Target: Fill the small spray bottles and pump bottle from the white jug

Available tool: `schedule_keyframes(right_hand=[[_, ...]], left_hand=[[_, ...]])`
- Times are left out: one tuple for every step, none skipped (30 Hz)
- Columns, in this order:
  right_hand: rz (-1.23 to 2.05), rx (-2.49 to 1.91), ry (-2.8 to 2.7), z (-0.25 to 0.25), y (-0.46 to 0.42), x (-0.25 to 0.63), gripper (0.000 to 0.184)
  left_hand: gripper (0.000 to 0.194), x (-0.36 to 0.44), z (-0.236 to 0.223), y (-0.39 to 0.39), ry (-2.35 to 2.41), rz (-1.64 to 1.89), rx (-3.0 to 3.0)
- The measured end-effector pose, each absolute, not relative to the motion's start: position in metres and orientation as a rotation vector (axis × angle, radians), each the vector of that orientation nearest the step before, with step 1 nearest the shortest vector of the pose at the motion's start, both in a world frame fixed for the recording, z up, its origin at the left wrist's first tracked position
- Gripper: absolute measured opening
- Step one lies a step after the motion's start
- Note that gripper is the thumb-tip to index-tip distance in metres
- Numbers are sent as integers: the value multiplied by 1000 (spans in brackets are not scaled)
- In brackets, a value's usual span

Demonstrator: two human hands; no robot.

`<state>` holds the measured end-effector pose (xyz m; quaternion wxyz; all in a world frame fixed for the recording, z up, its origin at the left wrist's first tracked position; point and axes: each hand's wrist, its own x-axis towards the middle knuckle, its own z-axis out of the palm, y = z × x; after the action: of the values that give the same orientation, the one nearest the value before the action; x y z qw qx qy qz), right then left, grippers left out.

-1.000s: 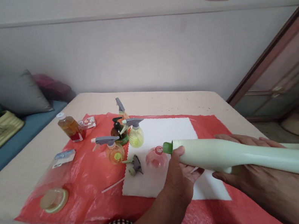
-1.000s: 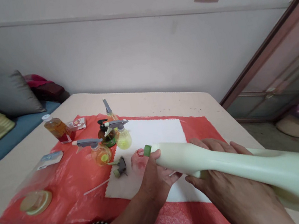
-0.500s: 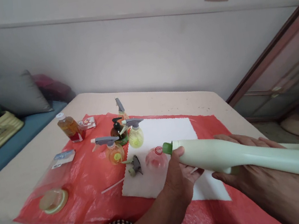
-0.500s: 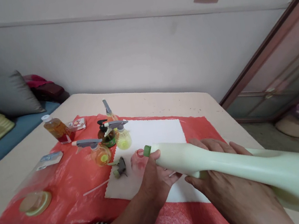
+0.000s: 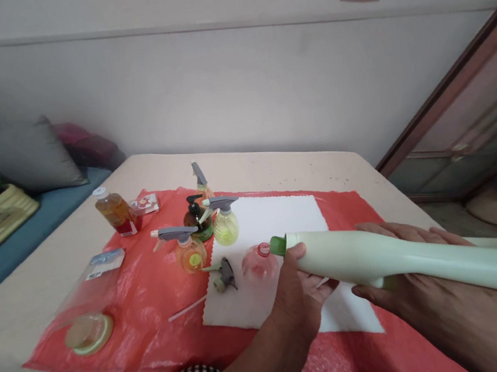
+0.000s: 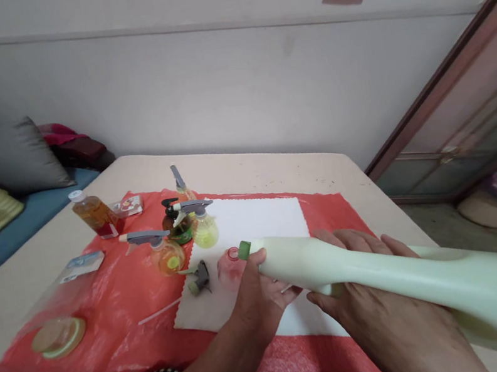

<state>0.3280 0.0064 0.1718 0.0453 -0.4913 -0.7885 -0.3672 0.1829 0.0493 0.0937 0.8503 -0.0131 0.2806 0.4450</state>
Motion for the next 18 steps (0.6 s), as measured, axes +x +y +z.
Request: schedule_keyframes(right_hand=[[-1197,-1490,-2437,171,6,328,42],[-1286,-1478,-2474,171,6,329,44],[-1354,-1467,-2505,170,6,330,45],[-1366,-1471,-2503,169,6,330,46],[-1363,-1477,-2495,169,6,331,47],[-1361,-1484,-2490,169,6,332,47],[-1365,-1489,-2486,169,6,332,48],[-1374,-1491,-2493,169,7,333,47],[-1383,-1489,-2497,169,7,333,47],[-1384,-1488,-2499,169,7,333,47],[-1379,-1488,-2501,169,7,333,48],[-1369,-1488,-2495,169,7,333,47],[-1359,-1488,-2492,169,8,333,46],[-1351,-1489,-2488,169,8,332,45],[-1351,-1483,-2484,169,8,332,45],[-1356,-1484,-2489,169,8,331,44],[-1361,-1485,-2491,169,8,331,44],[-1358,-1487,-2491,169,8,331,45]], left_hand=[[39,183,94,49,588,939,-26],[39,183,94,50,586,940,-24],[39,183,94,50,587,941,-24],[39,183,94,50,589,943,-27],[39,183,94,49,592,944,-30],[39,183,94,49,593,946,-32],[39,183,94,49,593,948,-36],[39,183,94,49,593,948,-40],[39,183,95,49,594,948,-44],[39,183,95,49,594,949,-45],[38,183,94,49,597,947,-48],[38,183,94,49,599,945,-49],[38,183,94,49,599,942,-47],[39,183,94,49,595,943,-44],[39,183,94,49,589,945,-40],[40,183,94,49,586,947,-39],[40,183,94,49,585,948,-41],[41,183,94,49,586,948,-43]])
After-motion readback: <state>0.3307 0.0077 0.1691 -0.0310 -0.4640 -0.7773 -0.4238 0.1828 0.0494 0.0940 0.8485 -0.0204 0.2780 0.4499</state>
